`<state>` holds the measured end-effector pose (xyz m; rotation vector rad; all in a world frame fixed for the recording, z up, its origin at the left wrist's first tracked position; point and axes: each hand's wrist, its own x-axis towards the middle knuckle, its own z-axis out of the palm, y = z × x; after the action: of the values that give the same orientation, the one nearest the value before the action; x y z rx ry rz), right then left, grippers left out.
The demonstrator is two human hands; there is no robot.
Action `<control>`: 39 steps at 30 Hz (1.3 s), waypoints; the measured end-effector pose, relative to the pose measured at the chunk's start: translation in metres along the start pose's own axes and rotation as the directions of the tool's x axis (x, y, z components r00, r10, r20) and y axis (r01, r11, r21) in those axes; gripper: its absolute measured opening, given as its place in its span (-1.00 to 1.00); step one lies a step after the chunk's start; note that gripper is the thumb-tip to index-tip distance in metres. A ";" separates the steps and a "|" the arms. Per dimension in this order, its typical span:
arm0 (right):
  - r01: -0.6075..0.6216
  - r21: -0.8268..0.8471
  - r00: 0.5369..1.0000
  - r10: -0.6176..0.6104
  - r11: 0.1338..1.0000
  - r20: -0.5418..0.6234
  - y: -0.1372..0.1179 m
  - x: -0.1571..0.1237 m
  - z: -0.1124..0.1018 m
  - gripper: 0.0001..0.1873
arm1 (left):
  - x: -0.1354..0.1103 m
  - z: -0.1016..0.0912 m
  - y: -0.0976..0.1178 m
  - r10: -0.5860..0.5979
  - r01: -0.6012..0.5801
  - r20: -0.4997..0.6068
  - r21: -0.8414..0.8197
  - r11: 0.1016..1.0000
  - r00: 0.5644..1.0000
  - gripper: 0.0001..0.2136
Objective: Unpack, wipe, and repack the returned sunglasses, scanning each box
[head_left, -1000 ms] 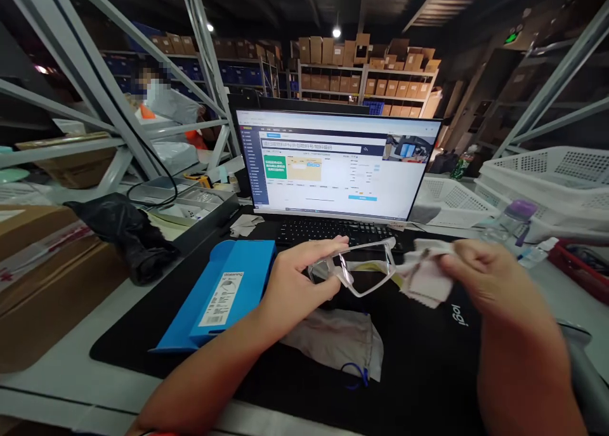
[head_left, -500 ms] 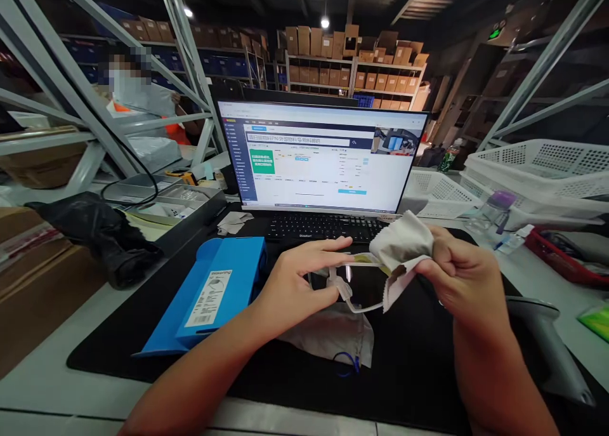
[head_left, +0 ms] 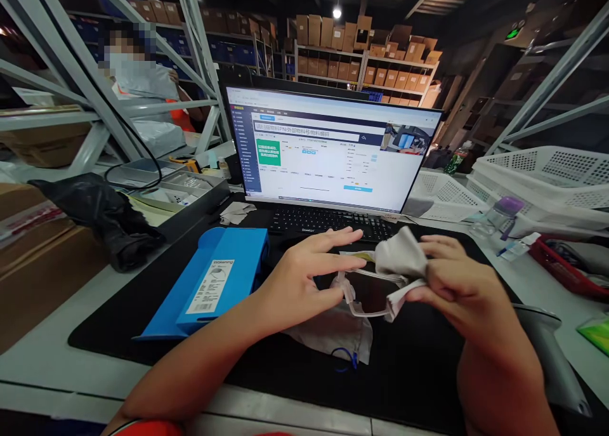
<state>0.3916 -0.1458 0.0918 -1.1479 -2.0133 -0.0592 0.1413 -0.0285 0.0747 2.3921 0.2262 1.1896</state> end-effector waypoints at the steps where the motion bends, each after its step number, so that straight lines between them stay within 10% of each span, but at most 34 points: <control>1: 0.003 0.038 0.997 -0.006 0.999 0.080 -0.001 0.001 0.002 -0.50 | 0.000 0.001 0.000 0.011 -0.011 -0.012 0.016 1.000 1.000 -0.57; 5: -0.077 0.279 0.977 0.016 0.957 0.214 -0.001 0.004 0.007 -0.48 | -0.002 0.006 -0.004 0.091 -0.075 -0.133 0.115 0.990 0.987 -0.64; 12: -0.404 0.217 0.908 0.418 0.889 -0.023 -0.017 0.004 0.042 -0.40 | -0.005 0.005 -0.006 0.343 -0.294 -0.007 0.500 0.814 0.939 -0.81; 19: -0.245 -0.256 0.925 0.146 0.935 -0.351 -0.047 0.016 0.094 -0.58 | -0.006 0.024 -0.012 0.505 -0.435 0.045 0.578 0.691 0.862 -0.83; 28: -0.449 0.185 0.875 0.389 0.874 0.288 0.002 0.013 0.030 -0.34 | -0.004 0.001 -0.010 0.327 -0.293 -0.004 0.433 0.852 0.945 -0.83; 36: -0.215 -0.228 0.971 0.182 0.950 -0.157 -0.034 0.018 0.084 -0.55 | -0.010 0.027 -0.011 0.371 -0.349 0.053 0.479 0.806 0.927 -0.81; 39: -0.145 -0.195 0.988 0.130 0.970 -0.088 -0.030 0.019 0.077 -0.52 | -0.008 0.022 -0.011 0.297 -0.298 0.061 0.372 0.879 0.953 -0.79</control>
<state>0.3166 -0.1197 0.0615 -1.3901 -1.8893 -0.2366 0.1543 -0.0287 0.0527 2.8455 0.0924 1.3832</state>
